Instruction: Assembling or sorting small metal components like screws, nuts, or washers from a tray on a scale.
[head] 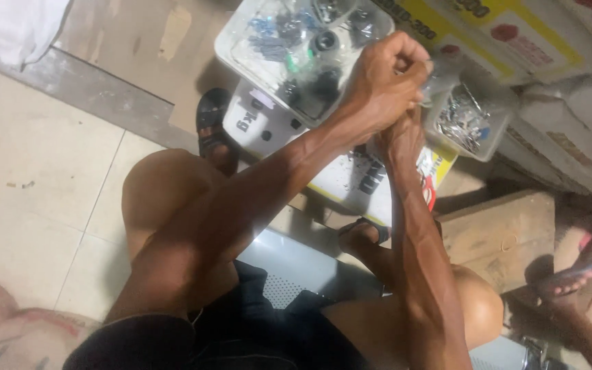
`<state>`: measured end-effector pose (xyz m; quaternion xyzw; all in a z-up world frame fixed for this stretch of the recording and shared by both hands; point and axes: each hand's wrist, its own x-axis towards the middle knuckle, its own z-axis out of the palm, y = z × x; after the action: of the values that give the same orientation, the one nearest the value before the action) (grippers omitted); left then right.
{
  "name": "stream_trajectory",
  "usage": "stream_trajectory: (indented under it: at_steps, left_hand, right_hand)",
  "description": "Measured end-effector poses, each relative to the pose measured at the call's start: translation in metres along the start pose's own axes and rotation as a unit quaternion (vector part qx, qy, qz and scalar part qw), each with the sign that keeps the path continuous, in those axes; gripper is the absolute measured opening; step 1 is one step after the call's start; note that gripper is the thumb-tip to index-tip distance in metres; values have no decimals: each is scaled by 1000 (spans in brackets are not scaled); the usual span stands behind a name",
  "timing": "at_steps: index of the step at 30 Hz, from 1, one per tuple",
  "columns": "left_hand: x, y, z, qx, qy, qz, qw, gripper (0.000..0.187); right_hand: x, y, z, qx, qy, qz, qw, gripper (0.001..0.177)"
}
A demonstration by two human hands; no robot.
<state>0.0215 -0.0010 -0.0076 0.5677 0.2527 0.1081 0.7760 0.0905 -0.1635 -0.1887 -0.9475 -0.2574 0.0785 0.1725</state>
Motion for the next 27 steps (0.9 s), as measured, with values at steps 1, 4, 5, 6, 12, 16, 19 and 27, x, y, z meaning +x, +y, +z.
stream_trajectory:
  at_steps: [1,4,5,6,12,16,19,27]
  left_hand:
    - [2,1,-3,-1,7,-1,1000,3]
    - [6,2,-7,-75,4,-63,995,5]
    - [8,-1,-7,-87,5,-67,994,6]
    - [10,-3,-7,-98,5,-72,993,8]
    - [8,-2,-9,-78,2,-79,994,16]
    - [4,-10,-8,-34,-35,-26,998,23]
    - [-4,-12,0,-41,-46,-14,998,9]
    - [-35,-27,21,-2,-43,24,999,18]
  right_hand:
    - [-2,-16,-8,1,-5,-5,1000,39]
    - [-9,-57,-34,161,-18,141,977,90]
    - [-10,-67,-43,194,-17,172,966,89]
    - [-11,-76,-52,227,-15,204,952,89]
    - [-6,-11,-3,14,89,-64,994,10]
    - [-18,-50,-81,238,76,-40,968,26]
    - [-42,-71,-143,264,99,-31,959,14]
    - [-70,-61,-161,329,95,17,939,9]
